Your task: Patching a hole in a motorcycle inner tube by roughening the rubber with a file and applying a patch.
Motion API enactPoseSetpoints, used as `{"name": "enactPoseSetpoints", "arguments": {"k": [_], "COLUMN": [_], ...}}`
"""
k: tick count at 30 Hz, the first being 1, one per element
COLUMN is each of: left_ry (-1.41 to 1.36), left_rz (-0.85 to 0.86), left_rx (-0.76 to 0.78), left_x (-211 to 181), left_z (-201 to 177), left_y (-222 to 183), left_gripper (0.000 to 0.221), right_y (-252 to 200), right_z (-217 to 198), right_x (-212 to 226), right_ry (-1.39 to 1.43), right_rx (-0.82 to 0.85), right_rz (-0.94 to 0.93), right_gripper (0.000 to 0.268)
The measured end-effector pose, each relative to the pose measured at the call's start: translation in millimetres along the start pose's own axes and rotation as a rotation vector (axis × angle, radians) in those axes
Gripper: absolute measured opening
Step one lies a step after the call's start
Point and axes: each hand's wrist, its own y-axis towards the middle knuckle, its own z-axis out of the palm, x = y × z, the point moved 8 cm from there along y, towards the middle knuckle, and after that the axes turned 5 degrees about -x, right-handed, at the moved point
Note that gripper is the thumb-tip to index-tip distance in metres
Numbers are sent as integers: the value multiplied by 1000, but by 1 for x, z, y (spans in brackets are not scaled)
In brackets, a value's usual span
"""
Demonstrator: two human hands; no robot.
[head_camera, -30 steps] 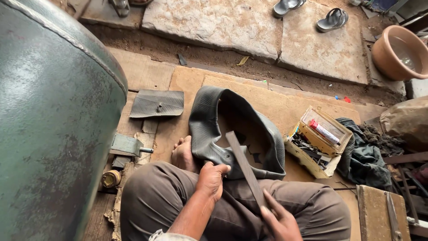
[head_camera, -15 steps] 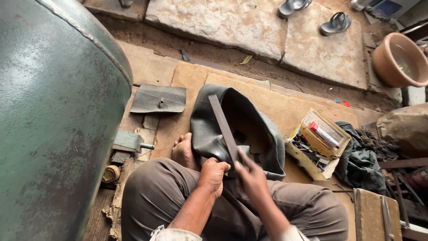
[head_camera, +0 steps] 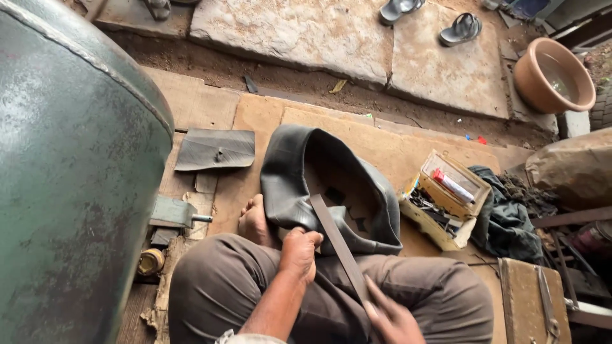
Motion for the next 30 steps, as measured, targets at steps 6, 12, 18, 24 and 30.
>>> {"name": "enactPoseSetpoints", "arguments": {"k": [6, 12, 18, 24, 30], "left_ry": [13, 10, -36, -21, 11], "left_rz": [39, 25, 36, 52, 85], "left_rx": [86, 60, -1, 50, 64], "left_x": [-13, -10, 6, -13, -19], "left_z": [1, 4, -4, 0, 5], "left_y": [-9, 0, 14, -2, -10], "left_gripper": [12, 15, 22, 16, 19], "right_y": [68, 10, -20, 51, 39], "right_z": [60, 8, 4, 64, 27], "right_x": [140, 124, 26, 125, 116], "right_ry": [69, 48, 58, -15, 147], "right_rx": [-68, -100, 79, -41, -105], "right_rz": [-179, -82, -121, 7, -241], "right_gripper": [59, 59, 60, 61, 58]}}
